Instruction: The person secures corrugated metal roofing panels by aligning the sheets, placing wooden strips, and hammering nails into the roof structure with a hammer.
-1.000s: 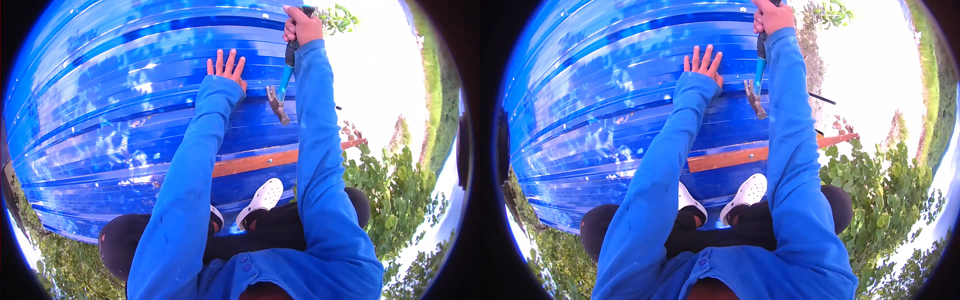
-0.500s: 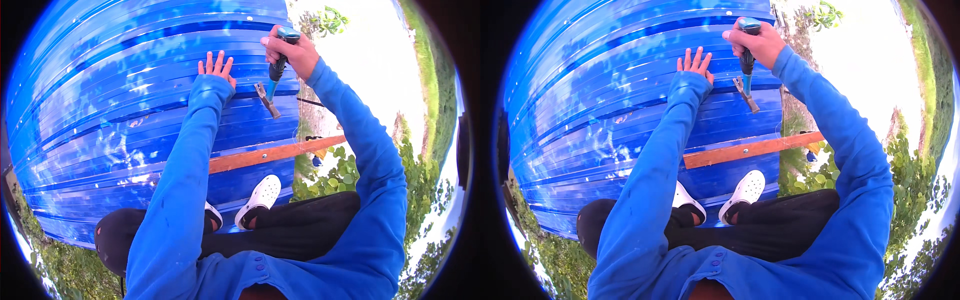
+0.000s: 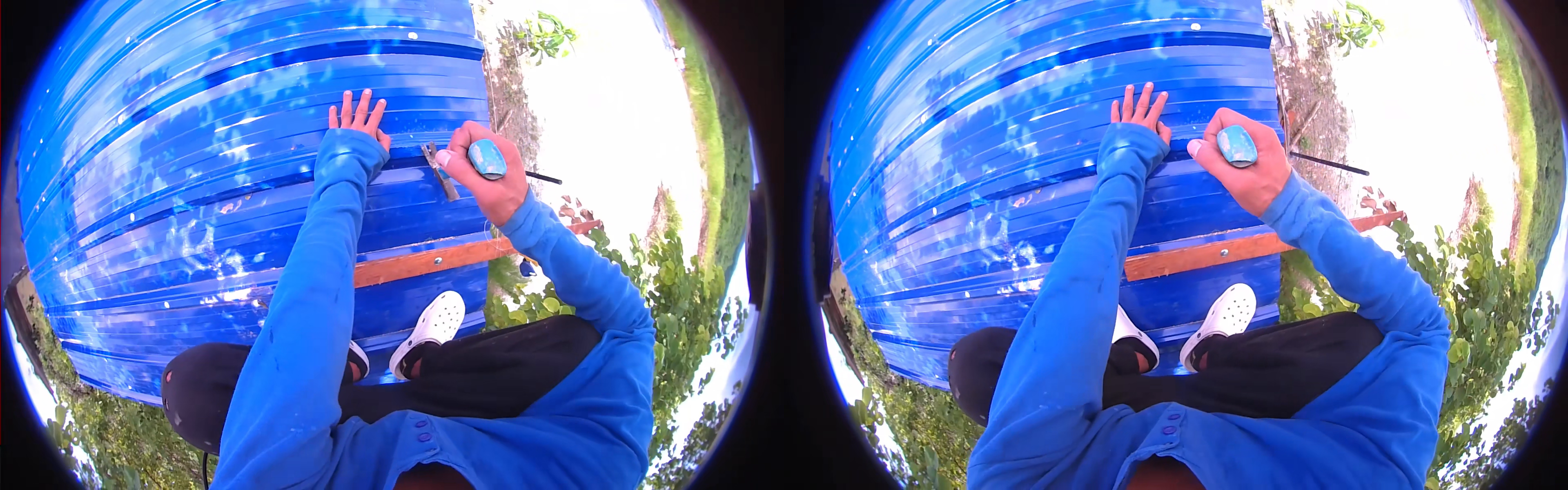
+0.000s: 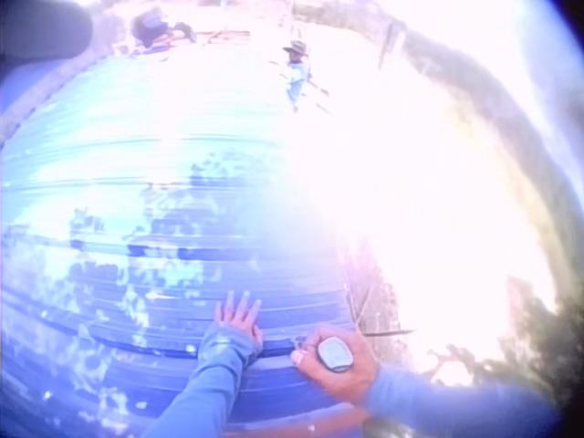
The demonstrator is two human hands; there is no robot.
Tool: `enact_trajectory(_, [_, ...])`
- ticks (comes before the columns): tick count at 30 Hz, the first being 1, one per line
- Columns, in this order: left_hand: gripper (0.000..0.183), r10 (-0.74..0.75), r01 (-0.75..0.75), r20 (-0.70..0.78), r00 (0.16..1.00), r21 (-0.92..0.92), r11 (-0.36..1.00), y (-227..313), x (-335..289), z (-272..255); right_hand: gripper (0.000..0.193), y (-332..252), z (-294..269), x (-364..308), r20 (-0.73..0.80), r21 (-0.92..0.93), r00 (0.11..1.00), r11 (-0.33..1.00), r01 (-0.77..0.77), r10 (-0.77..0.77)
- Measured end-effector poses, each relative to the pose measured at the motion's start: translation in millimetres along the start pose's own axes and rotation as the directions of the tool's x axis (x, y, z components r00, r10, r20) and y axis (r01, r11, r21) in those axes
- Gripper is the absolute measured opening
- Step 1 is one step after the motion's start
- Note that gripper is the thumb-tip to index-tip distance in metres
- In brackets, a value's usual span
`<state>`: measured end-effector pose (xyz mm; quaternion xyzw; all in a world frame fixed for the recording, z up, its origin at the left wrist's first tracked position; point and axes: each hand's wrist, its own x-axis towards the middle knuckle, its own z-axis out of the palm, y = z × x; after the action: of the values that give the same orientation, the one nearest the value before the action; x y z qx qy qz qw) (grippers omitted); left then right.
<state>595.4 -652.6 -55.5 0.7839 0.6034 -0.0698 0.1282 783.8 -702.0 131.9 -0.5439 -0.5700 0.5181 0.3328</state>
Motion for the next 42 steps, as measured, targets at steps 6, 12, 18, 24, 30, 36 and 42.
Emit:
enact_trajectory(6, [0.061,0.014,-0.020,-0.098,0.995,-0.060,0.998,-2,-2,9,0.020,5,3,-33,0.072,0.077,0.997,0.997,0.000,-0.005])
enact_trajectory(12, [0.059,0.023,-0.024,-0.021,0.999,-0.031,0.999,-2,1,-2,0.021,1,-2,-7,0.017,0.015,0.999,0.999,0.038,-0.038])
enact_trajectory(18, [0.060,0.011,-0.011,-0.012,1.000,-0.043,0.999,9,2,4,0.041,38,-29,135,-0.118,0.074,0.977,0.982,-0.172,0.180])
enact_trajectory(24, [0.060,-0.009,0.001,-0.071,0.997,-0.119,0.993,-23,-4,1,0.039,45,3,196,-0.248,0.188,0.921,0.948,-0.258,0.300])
enact_trajectory(30, [0.062,0.108,-0.098,0.053,0.993,-0.169,0.981,2,2,-6,0.032,34,-29,138,0.133,0.352,0.983,0.921,-0.169,0.129])
enact_trajectory(36, [0.061,0.070,-0.058,0.073,0.995,-0.152,0.987,-17,-11,-14,0.028,33,11,131,0.063,0.299,0.995,0.950,-0.093,0.077])
enact_trajectory(42, [0.065,0.104,-0.101,0.000,0.995,-0.226,0.969,-16,-7,-13,0.024,-2,50,126,0.698,-0.079,0.671,0.958,-0.277,0.252])
